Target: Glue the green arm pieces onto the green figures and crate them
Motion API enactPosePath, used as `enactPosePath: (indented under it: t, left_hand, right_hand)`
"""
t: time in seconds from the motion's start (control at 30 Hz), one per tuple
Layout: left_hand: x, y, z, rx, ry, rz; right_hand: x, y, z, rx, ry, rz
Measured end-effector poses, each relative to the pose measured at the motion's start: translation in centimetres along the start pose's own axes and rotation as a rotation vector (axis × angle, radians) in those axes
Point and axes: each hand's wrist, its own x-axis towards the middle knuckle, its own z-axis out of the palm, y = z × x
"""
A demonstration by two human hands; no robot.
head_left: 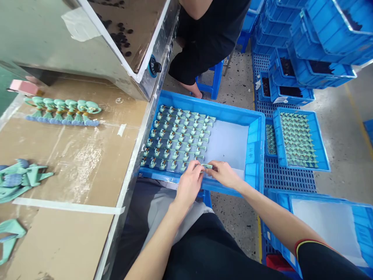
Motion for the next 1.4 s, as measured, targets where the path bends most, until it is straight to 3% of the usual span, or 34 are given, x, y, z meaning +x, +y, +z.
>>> enactPosePath:
  t: [0.1, 0.3, 0.47, 0.57, 0.67, 0.93, 1.17, 1.3, 1.4]
  left_hand:
    - [-1.0, -0.5, -0.1, -0.040, 0.037, 0.002]
    - [-1.5, -1.1, -0.7, -0.139, 0.151, 0.010]
    - [-3.9, -2.5, -4.2, -0.181, 0.413, -0.120]
    - [-5.4, -3.0, -6.3, -0.187, 0.490, -0.158]
    - [-6.3, -2.8, -7.0, -0.196, 0.491, -0.164]
    - [-7.3, -1.7, -5.7, -0.248, 0.406, -0.193]
    - [-7.3, -1.9, -5.9, -0.264, 0.371, -0.210]
    - [-7.1, -2.1, -6.0, -0.269, 0.365, -0.203]
    - [-7.2, -2.4, -6.0, -0.270, 0.370, -0.209]
  right_hand:
    - [0.6, -0.2, 0.0, 0.019, -0.071, -0.036]
    - [1.5, 0.3, 0.0, -0.004, -0.078, -0.041]
    - [2.4, 1.9, 0.9, -0.065, -0.093, 0.026]
    - [3.1, 2.7, 1.9, -0.099, -0.099, 0.043]
    - [3.8, 2.9, 2.9, -0.118, -0.101, 0.039]
    - [4.9, 2.7, 4.9, -0.089, -0.127, 0.038]
    - [5.2, 2.3, 5.6, -0.033, -0.144, 0.082]
    - [4.8, 1.8, 5.4, -0.005, -0.130, 0.097]
    - [5.1, 1.9, 3.6, 0.010, -0.071, 0.107]
